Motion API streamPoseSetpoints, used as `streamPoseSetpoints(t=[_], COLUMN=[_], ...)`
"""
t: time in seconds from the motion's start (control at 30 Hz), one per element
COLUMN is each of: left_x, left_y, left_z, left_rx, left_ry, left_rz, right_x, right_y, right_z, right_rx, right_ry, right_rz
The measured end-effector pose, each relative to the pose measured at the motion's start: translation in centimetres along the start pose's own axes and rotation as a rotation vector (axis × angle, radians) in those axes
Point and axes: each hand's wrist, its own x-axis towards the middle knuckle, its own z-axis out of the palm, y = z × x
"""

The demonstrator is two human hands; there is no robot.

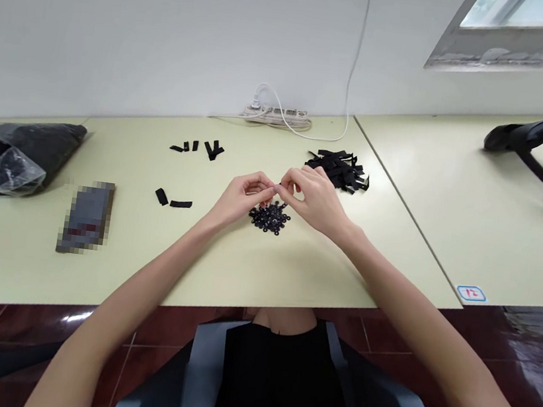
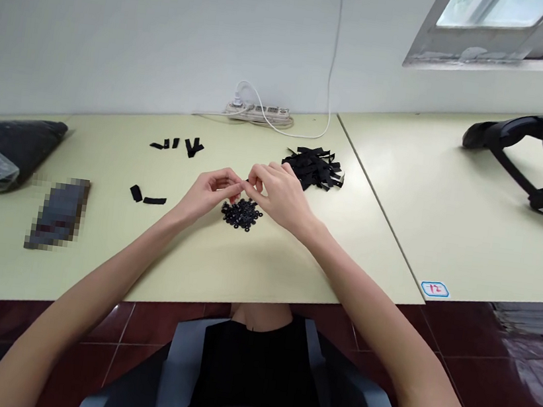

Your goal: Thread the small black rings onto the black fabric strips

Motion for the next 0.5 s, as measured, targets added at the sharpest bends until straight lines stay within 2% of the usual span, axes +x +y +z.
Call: streamPoseSetpoints(t=[0.2, 0.5], left_x=[-0.2, 0.0], left_y=[-0.1, -0.8], left_z=[0.2, -0.2], left_rx=[0.040, 0.013], left_ry=[-0.039, -0.088], left_rz=[0.038, 0.046], right_x=[-0.3, -0.3], right_y=[0.1, 0.0], right_z=[0.9, 1.5], right_rx=[0.039, 0.217], right_ry=[-0.131, -0.141], right_rz=[0.087, 0.163])
